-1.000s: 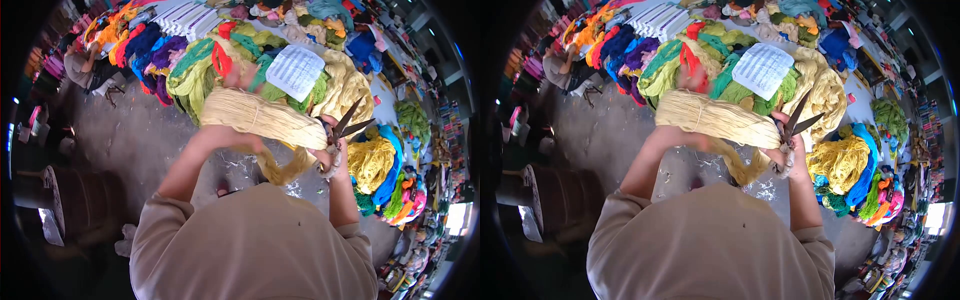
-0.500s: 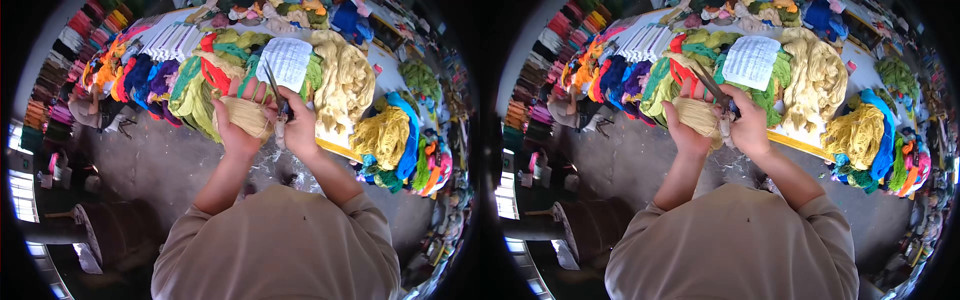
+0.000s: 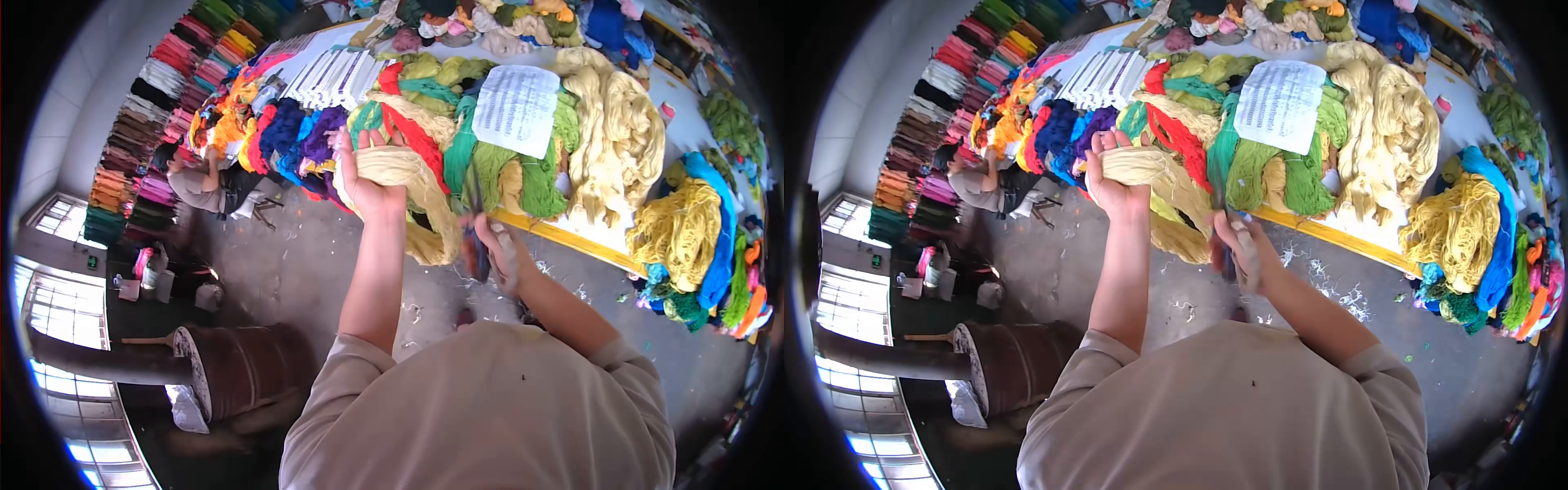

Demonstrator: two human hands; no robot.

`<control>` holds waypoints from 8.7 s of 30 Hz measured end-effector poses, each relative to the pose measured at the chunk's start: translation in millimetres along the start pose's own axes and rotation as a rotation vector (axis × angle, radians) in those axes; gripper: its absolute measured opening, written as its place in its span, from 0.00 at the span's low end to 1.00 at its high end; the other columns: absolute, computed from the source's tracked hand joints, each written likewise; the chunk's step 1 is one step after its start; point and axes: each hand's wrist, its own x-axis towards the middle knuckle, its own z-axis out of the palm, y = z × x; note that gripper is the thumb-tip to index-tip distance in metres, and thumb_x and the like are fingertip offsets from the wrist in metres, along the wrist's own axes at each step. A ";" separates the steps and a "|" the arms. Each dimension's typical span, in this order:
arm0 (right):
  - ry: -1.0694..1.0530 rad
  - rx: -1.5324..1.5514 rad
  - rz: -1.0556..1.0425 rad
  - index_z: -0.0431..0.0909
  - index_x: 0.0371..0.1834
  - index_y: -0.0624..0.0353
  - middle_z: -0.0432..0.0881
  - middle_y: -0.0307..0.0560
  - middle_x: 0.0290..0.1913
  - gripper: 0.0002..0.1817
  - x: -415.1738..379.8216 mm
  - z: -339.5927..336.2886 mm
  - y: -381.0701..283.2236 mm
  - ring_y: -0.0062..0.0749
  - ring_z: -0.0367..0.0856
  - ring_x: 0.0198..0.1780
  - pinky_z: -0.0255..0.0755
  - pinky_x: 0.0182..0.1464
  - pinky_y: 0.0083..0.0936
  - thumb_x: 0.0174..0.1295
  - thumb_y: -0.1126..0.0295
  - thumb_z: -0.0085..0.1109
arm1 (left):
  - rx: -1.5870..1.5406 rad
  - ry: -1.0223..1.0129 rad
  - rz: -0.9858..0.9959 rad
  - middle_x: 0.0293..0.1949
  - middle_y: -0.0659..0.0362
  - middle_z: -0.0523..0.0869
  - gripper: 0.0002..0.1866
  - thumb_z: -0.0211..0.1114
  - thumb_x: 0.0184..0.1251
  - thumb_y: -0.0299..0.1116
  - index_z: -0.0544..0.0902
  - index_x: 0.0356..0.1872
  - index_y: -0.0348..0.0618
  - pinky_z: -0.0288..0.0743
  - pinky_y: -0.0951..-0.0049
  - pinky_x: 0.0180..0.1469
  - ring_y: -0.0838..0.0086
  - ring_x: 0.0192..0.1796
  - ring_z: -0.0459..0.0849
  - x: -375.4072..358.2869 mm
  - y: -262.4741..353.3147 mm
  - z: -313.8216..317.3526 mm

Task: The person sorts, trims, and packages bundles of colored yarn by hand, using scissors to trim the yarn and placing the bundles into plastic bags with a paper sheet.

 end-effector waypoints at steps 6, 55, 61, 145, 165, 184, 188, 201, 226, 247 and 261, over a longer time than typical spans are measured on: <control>-0.329 0.090 0.084 0.71 0.63 0.58 0.83 0.47 0.38 0.36 -15.5 41.5 14.9 0.27 0.80 0.37 0.75 0.47 0.27 0.72 0.35 0.42 | 0.174 -0.281 0.015 0.52 0.57 0.83 0.09 0.59 0.75 0.34 0.76 0.51 0.46 0.64 0.49 0.72 0.64 0.58 0.79 -35.5 0.3 14.9; -0.431 -0.348 0.145 0.77 0.36 0.59 0.73 0.35 0.18 0.28 76.1 21.4 -5.3 0.18 0.72 0.18 0.67 0.24 0.20 0.73 0.41 0.49 | 0.558 -0.048 -0.107 0.11 0.62 0.66 0.24 0.49 0.78 0.55 0.69 0.29 0.45 0.67 0.75 0.20 0.73 0.13 0.66 -51.1 32.6 -53.0; -0.442 -0.256 0.153 0.79 0.46 0.58 0.75 0.35 0.23 0.24 83.9 -34.4 2.1 0.16 0.71 0.22 0.67 0.27 0.18 0.74 0.45 0.50 | 0.826 0.249 0.188 0.17 0.64 0.67 0.22 0.50 0.79 0.50 0.73 0.26 0.49 0.76 0.63 0.47 0.74 0.20 0.66 -22.4 60.0 -52.4; 0.239 -0.535 -0.537 0.77 0.53 0.61 0.85 0.41 0.47 0.17 12.8 -406.1 -289.1 0.24 0.83 0.45 0.79 0.47 0.24 0.61 0.76 0.67 | 0.857 -0.392 -0.915 0.71 0.48 0.67 0.64 0.66 0.46 0.77 0.54 0.76 0.41 0.69 0.57 0.69 0.58 0.71 0.69 -21.0 -352.1 157.2; 0.533 -0.297 -0.231 0.80 0.52 0.62 0.86 0.46 0.45 0.21 187.0 -484.9 -180.2 0.29 0.83 0.43 0.77 0.48 0.25 0.59 0.64 0.70 | 1.036 -0.044 -0.383 0.55 0.48 0.81 0.42 0.68 0.59 0.53 0.66 0.67 0.33 0.80 0.64 0.56 0.63 0.56 0.83 -48.0 -213.3 81.4; 0.849 -0.832 -0.322 0.82 0.44 0.61 0.85 0.47 0.37 0.17 209.6 -460.4 -176.7 0.39 0.84 0.43 0.76 0.47 0.30 0.64 0.57 0.64 | 0.937 -0.109 -0.502 0.50 0.48 0.84 0.31 0.70 0.63 0.42 0.73 0.61 0.32 0.78 0.68 0.57 0.66 0.53 0.84 -58.5 -244.0 75.4; 0.625 -0.966 -0.068 0.80 0.45 0.62 0.83 0.51 0.36 0.21 224.6 -477.9 -137.7 0.46 0.82 0.42 0.74 0.46 0.36 0.58 0.57 0.69 | 0.988 -0.061 -0.452 0.49 0.48 0.84 0.31 0.70 0.63 0.42 0.74 0.61 0.32 0.78 0.68 0.57 0.66 0.53 0.84 -65.9 -221.8 72.4; -0.798 -0.637 -0.912 0.55 0.59 0.85 0.68 0.79 0.55 0.64 78.3 -229.5 -261.9 0.70 0.74 0.56 0.68 0.60 0.45 0.40 0.33 0.76 | 0.953 -0.208 -0.413 0.48 0.46 0.85 0.29 0.69 0.65 0.45 0.77 0.59 0.31 0.78 0.68 0.56 0.65 0.53 0.84 -59.7 -172.8 85.1; 0.763 -1.072 0.280 0.73 0.59 0.66 0.78 0.59 0.55 0.35 180.5 -492.5 -163.8 0.45 0.78 0.60 0.78 0.55 0.38 0.58 0.50 0.71 | -0.270 -1.356 -1.079 0.34 0.47 0.88 0.37 0.63 0.70 0.55 0.78 0.57 0.22 0.78 0.57 0.33 0.59 0.26 0.85 -28.6 -275.1 -19.2; 0.566 -0.421 -1.334 0.75 0.52 0.66 0.82 0.45 0.48 0.14 51.8 -470.1 -382.5 0.26 0.80 0.48 0.74 0.54 0.24 0.62 0.82 0.52 | 0.208 -0.699 -0.721 0.27 0.50 0.86 0.24 0.60 0.76 0.43 0.78 0.53 0.26 0.74 0.64 0.53 0.70 0.25 0.81 -44.9 -303.6 33.0; -0.176 -0.363 -1.112 0.73 0.62 0.61 0.83 0.49 0.49 0.24 8.7 -294.4 -393.7 0.37 0.82 0.47 0.76 0.52 0.35 0.72 0.55 0.53 | 0.244 -0.554 -0.474 0.74 0.41 0.62 0.28 0.57 0.75 0.39 0.68 0.69 0.33 0.54 0.55 0.76 0.55 0.77 0.61 -43.6 -332.5 60.2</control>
